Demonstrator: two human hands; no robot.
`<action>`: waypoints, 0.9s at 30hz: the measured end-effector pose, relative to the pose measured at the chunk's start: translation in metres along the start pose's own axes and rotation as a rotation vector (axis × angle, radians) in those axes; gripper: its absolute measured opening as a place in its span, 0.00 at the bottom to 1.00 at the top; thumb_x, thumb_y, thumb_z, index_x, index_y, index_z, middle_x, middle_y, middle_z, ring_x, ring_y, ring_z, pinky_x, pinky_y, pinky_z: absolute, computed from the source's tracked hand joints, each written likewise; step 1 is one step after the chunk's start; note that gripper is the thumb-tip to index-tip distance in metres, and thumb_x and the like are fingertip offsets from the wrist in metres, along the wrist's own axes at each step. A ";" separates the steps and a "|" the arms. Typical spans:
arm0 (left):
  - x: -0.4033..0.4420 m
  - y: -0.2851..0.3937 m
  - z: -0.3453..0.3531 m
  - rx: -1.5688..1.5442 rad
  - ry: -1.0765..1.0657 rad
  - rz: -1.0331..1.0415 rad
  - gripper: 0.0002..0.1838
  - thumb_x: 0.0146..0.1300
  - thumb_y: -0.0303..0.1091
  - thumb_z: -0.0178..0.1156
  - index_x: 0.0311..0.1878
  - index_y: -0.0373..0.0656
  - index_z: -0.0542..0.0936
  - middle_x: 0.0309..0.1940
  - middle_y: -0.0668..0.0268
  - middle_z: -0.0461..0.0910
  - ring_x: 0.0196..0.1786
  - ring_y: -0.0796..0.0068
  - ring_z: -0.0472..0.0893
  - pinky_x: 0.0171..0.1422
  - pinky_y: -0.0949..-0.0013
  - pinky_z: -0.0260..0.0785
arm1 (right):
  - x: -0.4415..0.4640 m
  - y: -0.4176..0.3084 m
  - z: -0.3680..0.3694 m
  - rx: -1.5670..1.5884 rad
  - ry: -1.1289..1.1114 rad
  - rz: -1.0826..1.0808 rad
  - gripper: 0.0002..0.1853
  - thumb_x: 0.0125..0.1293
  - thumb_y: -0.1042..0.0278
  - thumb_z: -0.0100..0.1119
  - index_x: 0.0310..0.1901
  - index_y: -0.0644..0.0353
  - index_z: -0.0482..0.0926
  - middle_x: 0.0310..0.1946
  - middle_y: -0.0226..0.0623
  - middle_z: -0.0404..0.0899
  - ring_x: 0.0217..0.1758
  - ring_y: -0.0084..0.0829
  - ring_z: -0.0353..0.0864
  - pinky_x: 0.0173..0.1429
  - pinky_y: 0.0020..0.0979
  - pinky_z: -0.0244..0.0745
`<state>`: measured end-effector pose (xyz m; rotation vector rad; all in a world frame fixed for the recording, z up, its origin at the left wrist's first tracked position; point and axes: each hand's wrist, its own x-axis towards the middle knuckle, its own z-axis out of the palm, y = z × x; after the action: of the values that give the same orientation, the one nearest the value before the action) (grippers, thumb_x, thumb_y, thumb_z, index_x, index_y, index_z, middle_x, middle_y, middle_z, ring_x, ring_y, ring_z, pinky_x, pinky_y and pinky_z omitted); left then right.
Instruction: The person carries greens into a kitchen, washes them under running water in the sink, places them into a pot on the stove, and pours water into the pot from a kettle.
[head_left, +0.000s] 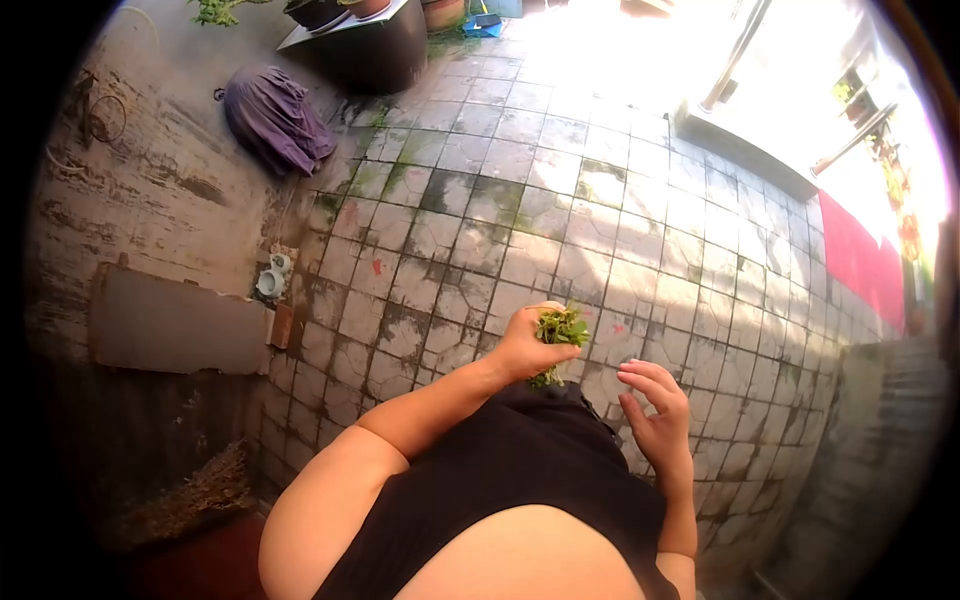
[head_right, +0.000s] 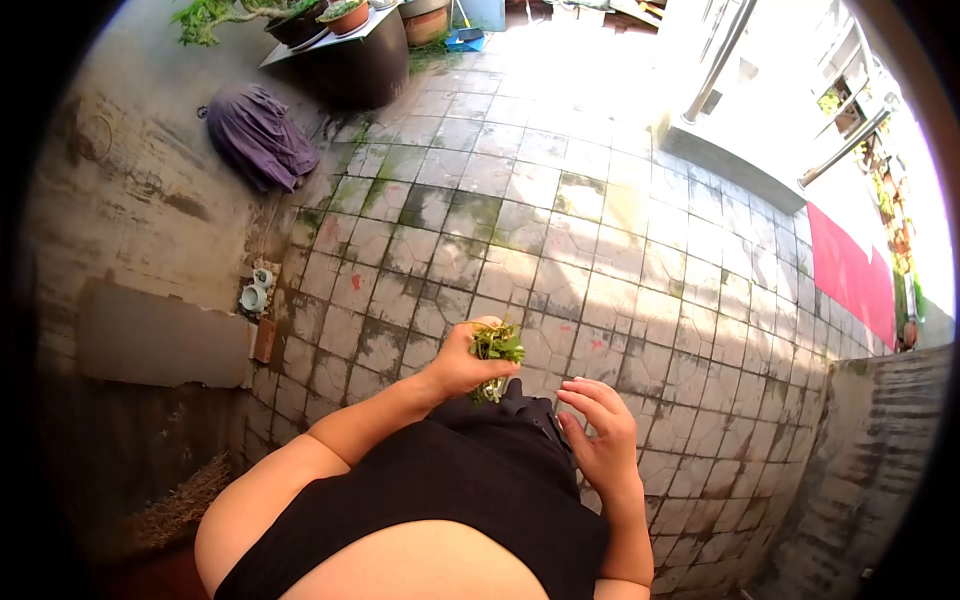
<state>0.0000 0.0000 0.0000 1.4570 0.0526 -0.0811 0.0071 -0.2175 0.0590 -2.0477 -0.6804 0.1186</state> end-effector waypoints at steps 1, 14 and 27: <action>0.000 0.000 0.001 -0.036 0.017 -0.013 0.11 0.46 0.20 0.64 0.32 0.40 0.74 0.28 0.70 0.76 0.32 0.83 0.76 0.35 0.77 0.70 | -0.001 0.003 0.000 -0.008 0.012 -0.007 0.09 0.51 0.77 0.60 0.36 0.61 0.79 0.39 0.40 0.78 0.48 0.38 0.75 0.52 0.33 0.69; 0.069 0.018 -0.049 -0.363 0.040 -0.347 0.08 0.48 0.21 0.61 0.32 0.35 0.73 0.22 0.66 0.75 0.24 0.78 0.74 0.28 0.75 0.67 | 0.033 0.048 0.030 0.043 0.245 0.182 0.07 0.53 0.75 0.58 0.35 0.63 0.79 0.35 0.41 0.79 0.39 0.36 0.78 0.45 0.29 0.71; 0.236 -0.010 0.010 -0.388 -0.011 -0.521 0.04 0.51 0.24 0.58 0.26 0.34 0.73 0.20 0.63 0.74 0.23 0.75 0.74 0.27 0.72 0.66 | 0.047 0.162 -0.034 0.149 0.451 0.556 0.06 0.54 0.74 0.57 0.34 0.64 0.79 0.32 0.40 0.80 0.38 0.31 0.79 0.44 0.27 0.71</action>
<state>0.2339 -0.0163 -0.0289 1.0261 0.4167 -0.4780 0.1260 -0.2849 -0.0456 -1.9716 0.1779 0.0219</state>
